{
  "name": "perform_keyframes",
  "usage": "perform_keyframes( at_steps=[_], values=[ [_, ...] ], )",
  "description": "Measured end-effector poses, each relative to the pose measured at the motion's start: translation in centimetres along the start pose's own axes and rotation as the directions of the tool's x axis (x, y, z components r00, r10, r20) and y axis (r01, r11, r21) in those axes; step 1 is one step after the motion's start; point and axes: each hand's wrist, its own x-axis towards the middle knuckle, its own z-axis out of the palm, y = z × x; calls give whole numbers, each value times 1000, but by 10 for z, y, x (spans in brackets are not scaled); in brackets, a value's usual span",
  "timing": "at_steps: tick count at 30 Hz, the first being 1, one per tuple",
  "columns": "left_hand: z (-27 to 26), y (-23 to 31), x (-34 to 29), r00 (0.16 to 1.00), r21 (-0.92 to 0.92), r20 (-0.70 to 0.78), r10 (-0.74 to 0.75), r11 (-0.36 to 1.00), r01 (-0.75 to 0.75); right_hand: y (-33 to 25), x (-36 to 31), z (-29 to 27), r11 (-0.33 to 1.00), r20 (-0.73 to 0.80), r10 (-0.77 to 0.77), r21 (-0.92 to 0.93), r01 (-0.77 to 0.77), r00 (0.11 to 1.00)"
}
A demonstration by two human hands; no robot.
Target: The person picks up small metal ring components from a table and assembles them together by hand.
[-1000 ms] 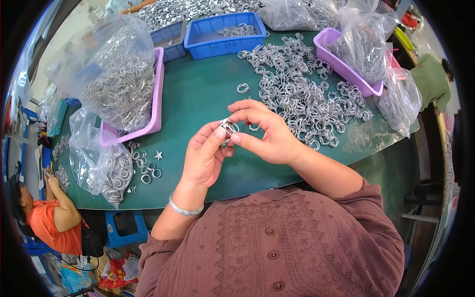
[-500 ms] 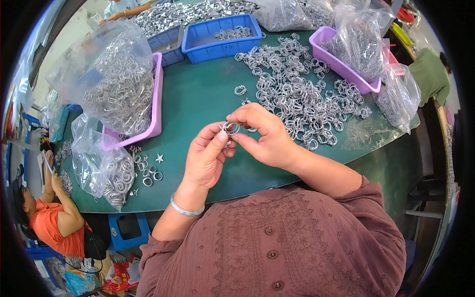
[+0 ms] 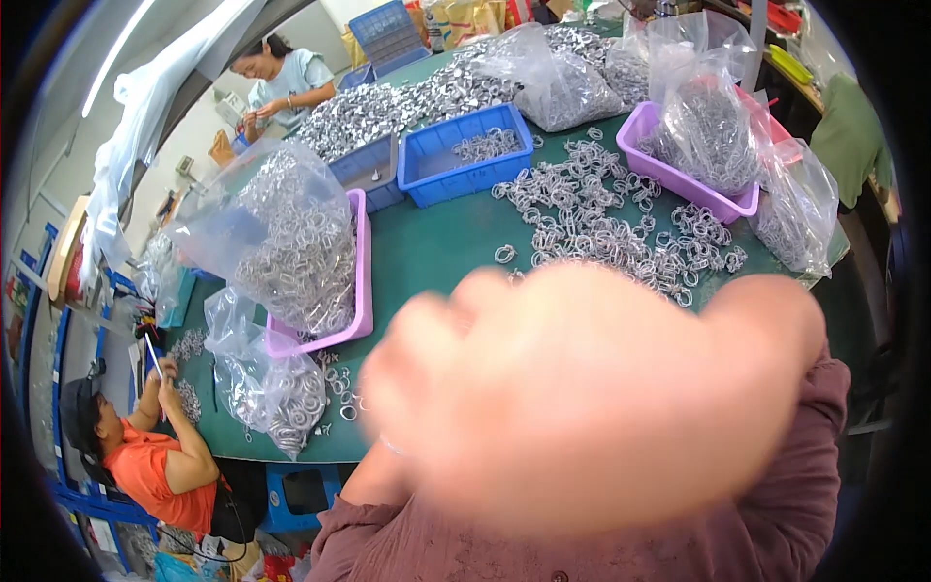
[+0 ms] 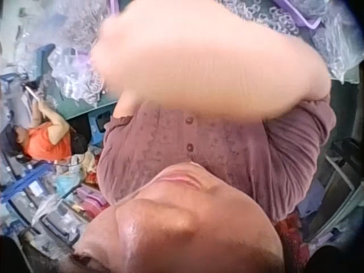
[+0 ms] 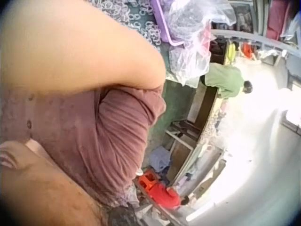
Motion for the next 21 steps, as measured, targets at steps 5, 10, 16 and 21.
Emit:
perform_keyframes(
  at_steps=[5, 10, 16, 21],
  values=[
    [4, 1, -5, 987, -115, 159, 8, 993, 11, -25, -10, -16, 962, -16, -171, -216, 164, 985],
    [13, 7, -4, 990, -40, 143, -4, 999, 10, -25, -22, -15, 945, -5, -148, -296, 140, 989],
    [17, 38, -5, 983, 115, 180, 39, 992, -60, -24, -26, -12, 917, 6, -112, -384, 106, 994],
    [45, 97, -38, 964, 374, 37, 262, 891, -256, -33, -30, -16, 876, -1, -97, -475, 85, 995]
  ],
)
